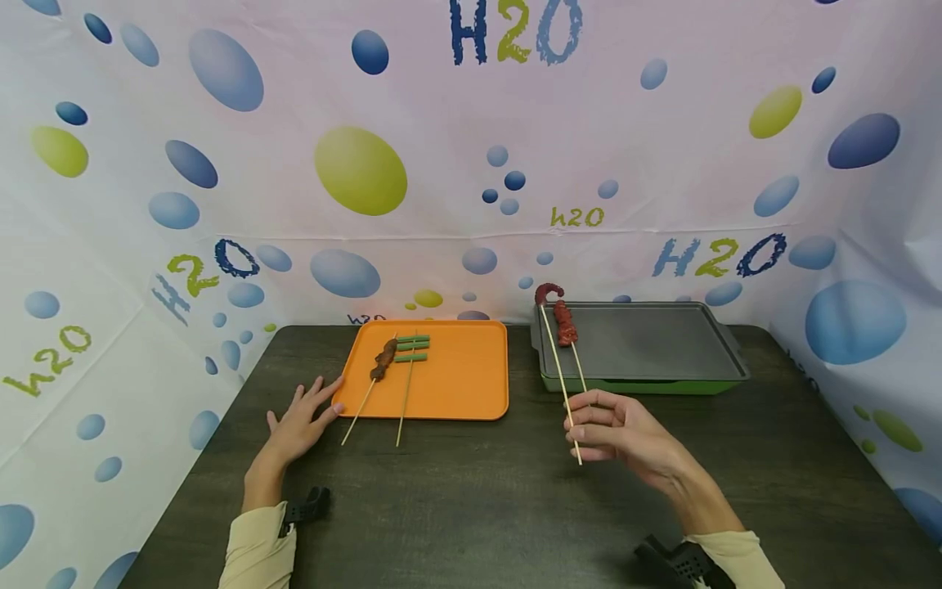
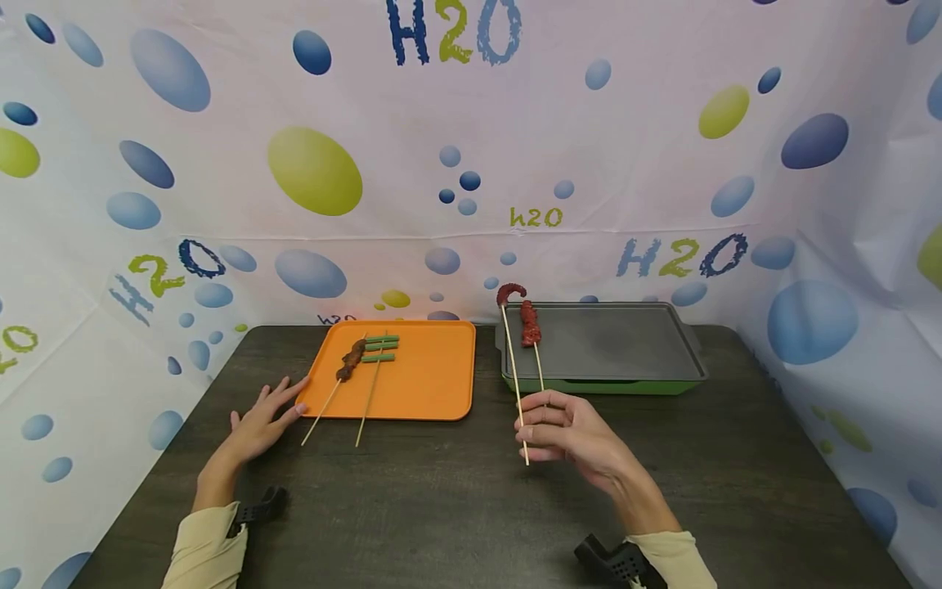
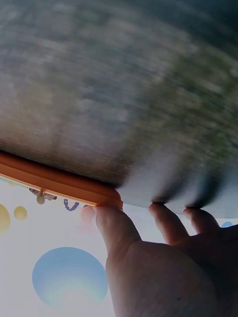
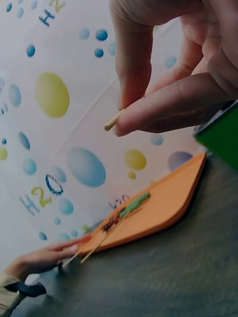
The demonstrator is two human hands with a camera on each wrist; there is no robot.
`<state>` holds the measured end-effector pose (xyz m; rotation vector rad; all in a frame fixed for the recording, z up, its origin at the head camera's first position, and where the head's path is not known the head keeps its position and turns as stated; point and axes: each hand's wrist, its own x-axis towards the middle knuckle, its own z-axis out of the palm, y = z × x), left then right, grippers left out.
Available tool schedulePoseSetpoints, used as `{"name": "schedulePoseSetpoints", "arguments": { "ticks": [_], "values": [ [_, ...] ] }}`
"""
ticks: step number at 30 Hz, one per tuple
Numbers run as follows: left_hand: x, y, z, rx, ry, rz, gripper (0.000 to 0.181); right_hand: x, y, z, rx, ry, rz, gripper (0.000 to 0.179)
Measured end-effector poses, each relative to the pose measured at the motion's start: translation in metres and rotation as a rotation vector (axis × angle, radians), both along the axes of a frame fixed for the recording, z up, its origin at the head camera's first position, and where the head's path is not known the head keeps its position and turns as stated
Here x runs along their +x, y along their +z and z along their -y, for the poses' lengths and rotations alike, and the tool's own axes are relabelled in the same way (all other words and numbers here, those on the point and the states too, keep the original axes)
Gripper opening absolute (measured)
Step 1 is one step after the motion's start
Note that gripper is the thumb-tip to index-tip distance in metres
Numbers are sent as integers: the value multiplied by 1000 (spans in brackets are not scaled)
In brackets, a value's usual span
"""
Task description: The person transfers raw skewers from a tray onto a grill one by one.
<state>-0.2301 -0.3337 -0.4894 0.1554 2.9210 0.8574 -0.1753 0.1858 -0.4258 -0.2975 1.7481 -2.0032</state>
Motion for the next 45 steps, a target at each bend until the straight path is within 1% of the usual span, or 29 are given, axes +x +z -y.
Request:
{"name": "schedulePoseSetpoints", "arguments": {
  "ticks": [3,8,12,16,19,24,27,31,36,39,41,45],
  "values": [
    [0,1,0,1,0,0,63,0,2,-10,-20,-2,-11,28],
    [0,1,-1,-2,1,5,63,-1,-1,-31,-52,-28,-15,26],
    [0,1,0,-6,2,2,62,-4,-5,-44,-23,-82,8,28],
    [0,1,0,-4,2,1,62,-7,-9,-52,22,-128,38,36],
    [0,1,0,-3,1,3,63,-10,-13,-57,45,-128,43,37],
    [0,0,0,-3,1,12,64,-14,-21,-64,48,-103,45,30],
    [0,0,1,0,2,15,64,-15,-24,-68,53,-95,53,29],
    [0,1,0,4,0,13,64,-16,-27,-72,68,-88,72,38],
    [0,1,1,4,1,9,64,-17,-27,-71,84,-79,88,48],
    [0,1,1,4,3,10,64,-15,-25,-71,98,-89,74,53],
    [0,2,0,4,4,12,64,-14,-23,-70,113,-112,52,57],
    [1,1,-2,3,3,9,63,-12,-19,-69,178,-208,-44,61]
  ]
}}
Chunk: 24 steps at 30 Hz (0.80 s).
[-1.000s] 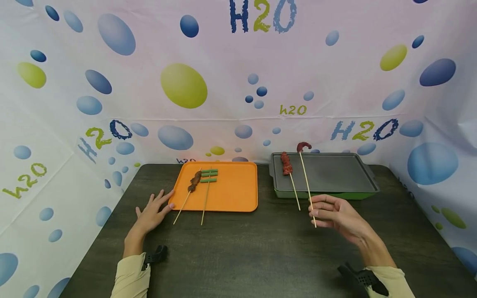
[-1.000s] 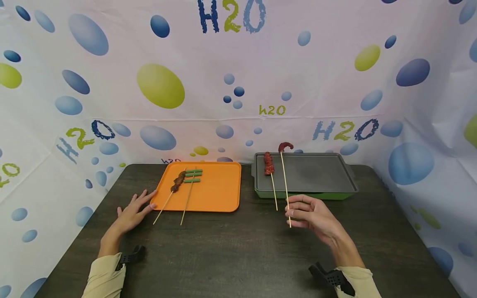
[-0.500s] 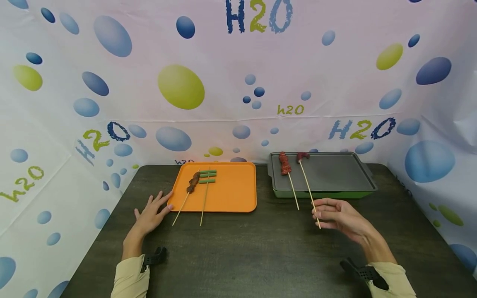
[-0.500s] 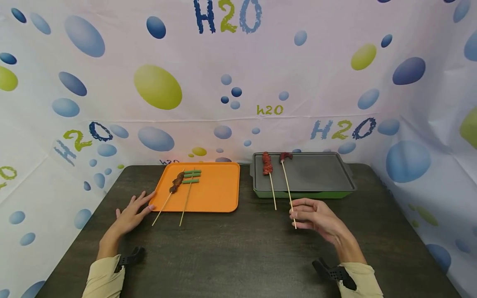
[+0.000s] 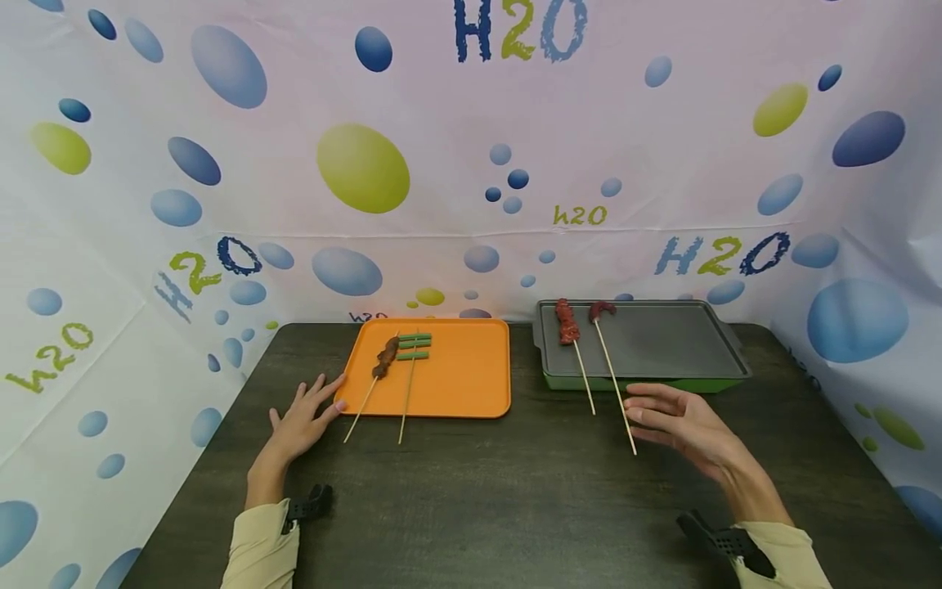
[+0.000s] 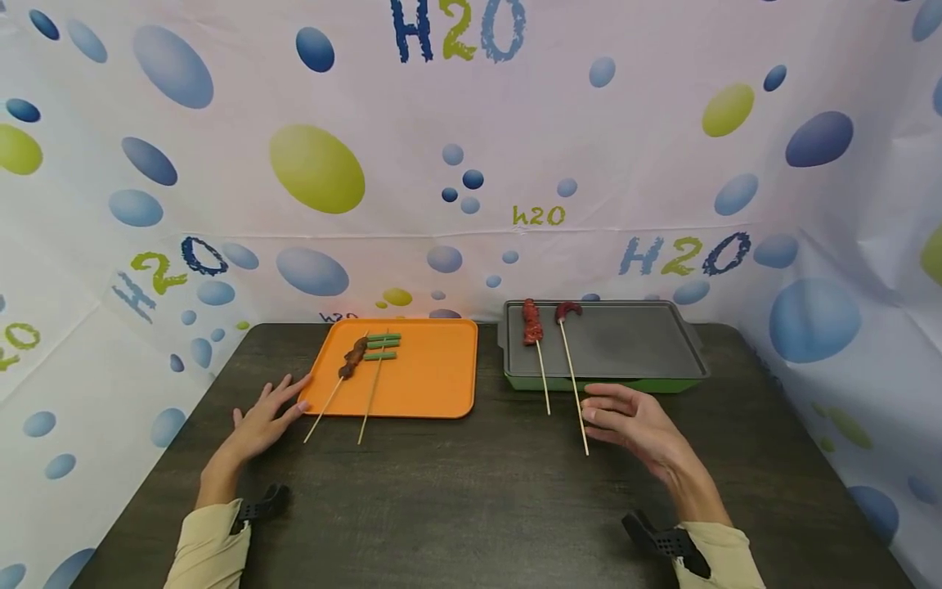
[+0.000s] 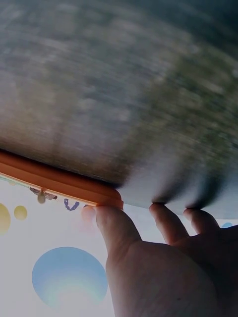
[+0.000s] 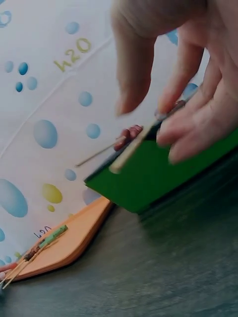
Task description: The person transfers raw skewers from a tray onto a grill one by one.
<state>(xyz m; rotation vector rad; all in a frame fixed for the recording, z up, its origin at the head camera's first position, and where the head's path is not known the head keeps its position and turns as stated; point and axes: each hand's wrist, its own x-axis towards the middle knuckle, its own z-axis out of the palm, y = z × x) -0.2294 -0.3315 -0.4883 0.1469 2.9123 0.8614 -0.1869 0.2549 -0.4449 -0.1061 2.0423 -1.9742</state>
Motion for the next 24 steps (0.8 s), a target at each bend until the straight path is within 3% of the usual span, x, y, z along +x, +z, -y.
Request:
{"name": "schedulePoseSetpoints", "arguments": {
  "ticks": [4,8,17,24],
  "values": [
    [1,1,3,-8,0,-9,63,3,7,6,26,-72,-103,55],
    [2,-4,3,-5,2,-7,63,10,18,15,-14,-74,-135,49],
    [2,-3,-3,-5,-1,0,63,19,38,64,-11,17,-162,55],
    [-1,-1,2,-4,5,-4,63,11,24,122,-30,128,-107,59]
  ]
}}
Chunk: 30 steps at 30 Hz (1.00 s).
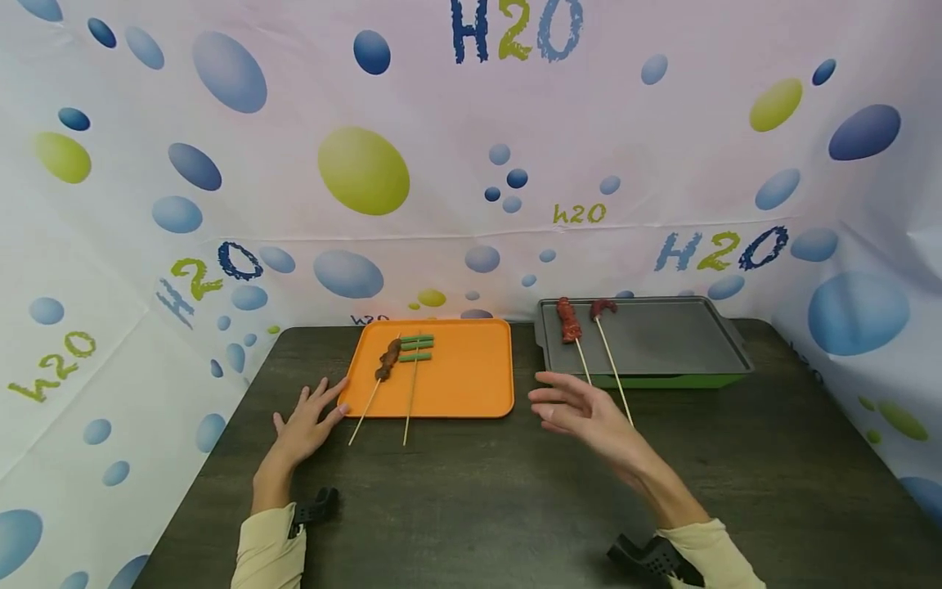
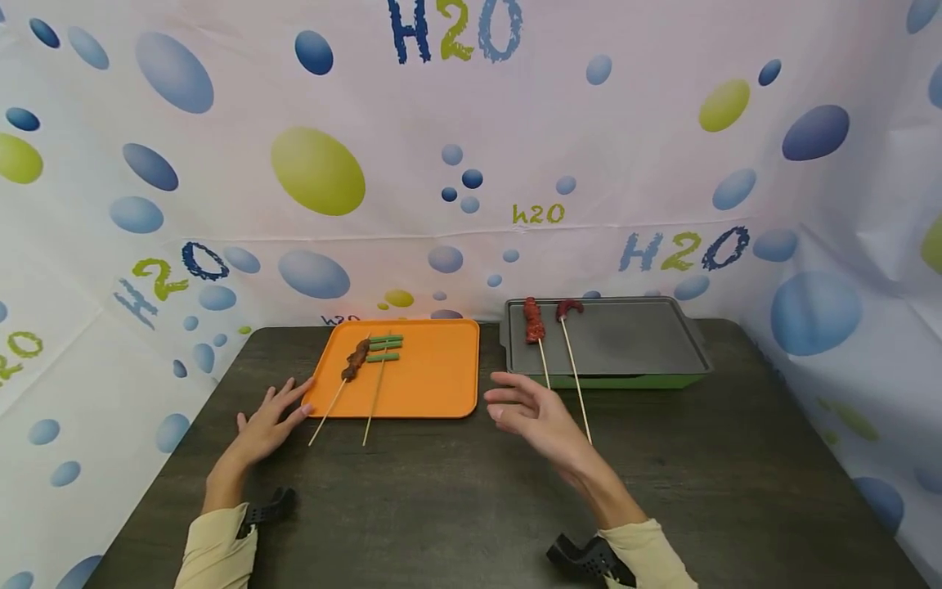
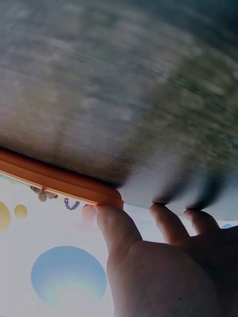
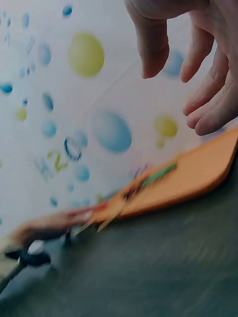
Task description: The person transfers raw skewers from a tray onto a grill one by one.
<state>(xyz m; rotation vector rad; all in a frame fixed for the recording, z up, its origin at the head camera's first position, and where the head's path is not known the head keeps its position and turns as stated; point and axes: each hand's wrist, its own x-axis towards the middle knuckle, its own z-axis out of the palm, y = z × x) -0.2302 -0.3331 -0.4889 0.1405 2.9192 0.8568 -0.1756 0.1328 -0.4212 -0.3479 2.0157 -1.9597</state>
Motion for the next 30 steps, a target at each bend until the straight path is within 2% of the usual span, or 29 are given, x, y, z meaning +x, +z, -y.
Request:
{"name": "schedulePoseSetpoints", "arguments": {
  "ticks": [5,11,22,30],
  "values": [
    [-1,0,2,-7,0,5,62,-8,-21,39,-64,84,84,61],
    [-1,1,0,-10,-2,11,64,-16,-37,77,-172,122,211,64],
    [1,0,1,2,3,2,63,-25,-54,127,-281,160,329,63],
    [1,1,0,2,7,18,64,-30,-57,154,-286,150,370,68]
  ]
}}
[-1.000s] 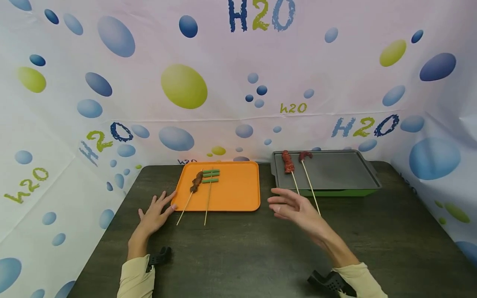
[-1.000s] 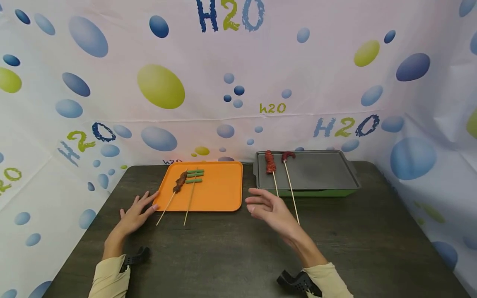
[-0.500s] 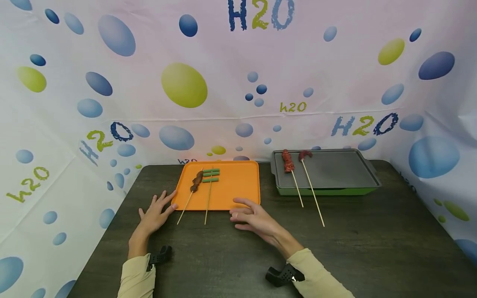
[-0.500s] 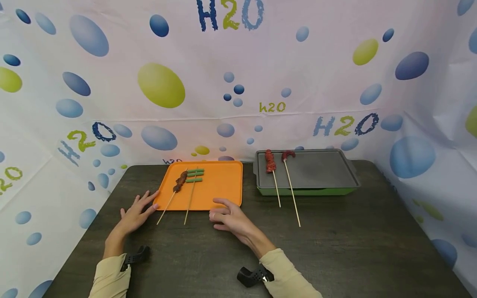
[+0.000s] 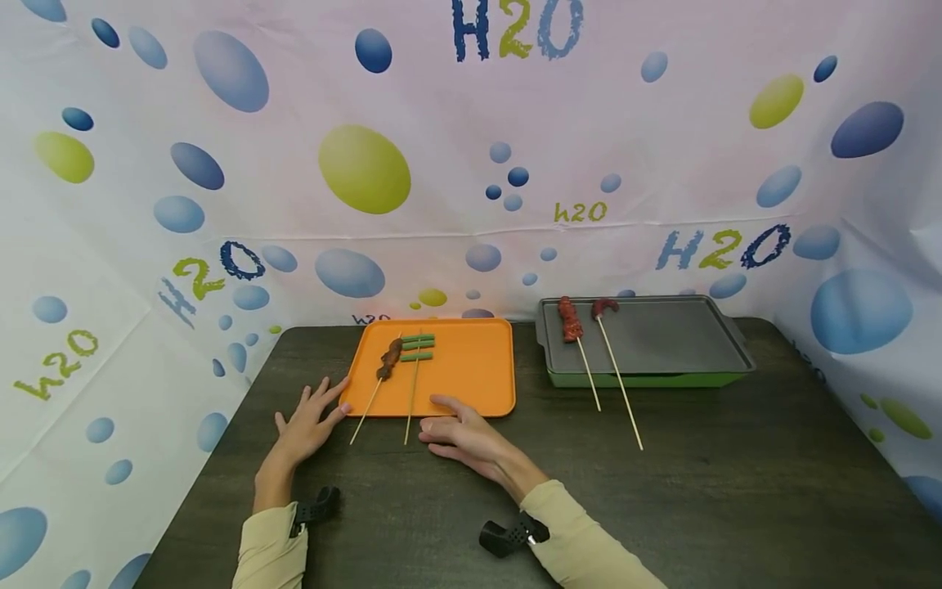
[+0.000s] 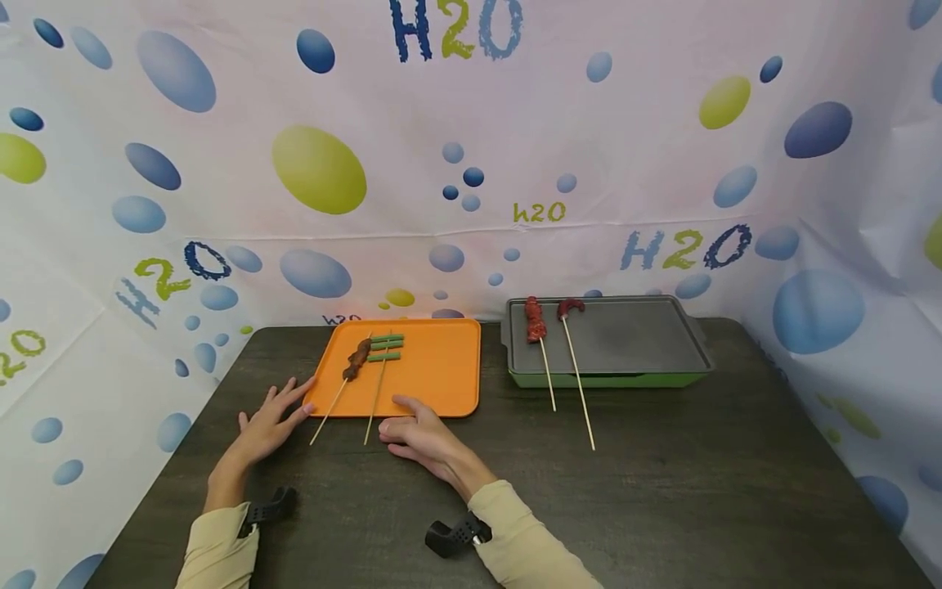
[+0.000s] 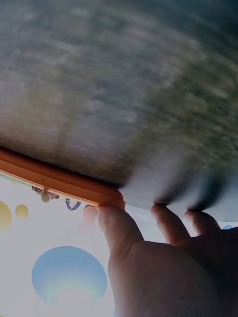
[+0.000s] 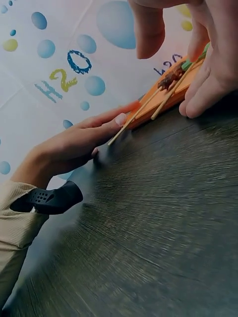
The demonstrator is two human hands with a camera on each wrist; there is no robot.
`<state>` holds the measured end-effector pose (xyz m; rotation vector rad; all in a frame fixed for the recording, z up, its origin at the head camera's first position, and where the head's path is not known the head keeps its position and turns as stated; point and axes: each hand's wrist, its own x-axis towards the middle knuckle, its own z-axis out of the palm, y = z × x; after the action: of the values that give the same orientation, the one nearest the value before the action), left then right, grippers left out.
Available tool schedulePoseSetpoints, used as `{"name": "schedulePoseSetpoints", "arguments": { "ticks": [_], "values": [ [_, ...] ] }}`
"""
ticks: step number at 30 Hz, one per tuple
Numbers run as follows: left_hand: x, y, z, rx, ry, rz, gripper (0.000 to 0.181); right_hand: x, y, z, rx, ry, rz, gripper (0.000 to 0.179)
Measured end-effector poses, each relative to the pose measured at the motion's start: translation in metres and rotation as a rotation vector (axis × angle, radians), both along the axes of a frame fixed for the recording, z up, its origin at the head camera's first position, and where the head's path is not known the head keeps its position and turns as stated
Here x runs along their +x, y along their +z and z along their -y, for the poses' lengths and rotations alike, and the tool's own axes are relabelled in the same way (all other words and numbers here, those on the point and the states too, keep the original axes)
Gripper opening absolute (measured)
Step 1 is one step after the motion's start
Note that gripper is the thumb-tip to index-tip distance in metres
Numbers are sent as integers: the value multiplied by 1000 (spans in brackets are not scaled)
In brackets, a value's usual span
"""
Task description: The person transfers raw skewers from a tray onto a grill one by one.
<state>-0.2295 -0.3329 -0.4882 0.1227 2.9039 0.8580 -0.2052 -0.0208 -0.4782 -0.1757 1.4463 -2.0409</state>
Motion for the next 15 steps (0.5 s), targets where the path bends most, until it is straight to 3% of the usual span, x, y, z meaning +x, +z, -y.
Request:
{"name": "schedulePoseSetpoints", "arguments": {
  "ticks": [8,15],
  "values": [
    [1,-1,1,-6,2,-11,64,-11,-7,20,-104,-18,112,64],
    [-2,-3,1,-8,2,-9,62,-16,-10,23,-178,-112,168,56]
  ]
}}
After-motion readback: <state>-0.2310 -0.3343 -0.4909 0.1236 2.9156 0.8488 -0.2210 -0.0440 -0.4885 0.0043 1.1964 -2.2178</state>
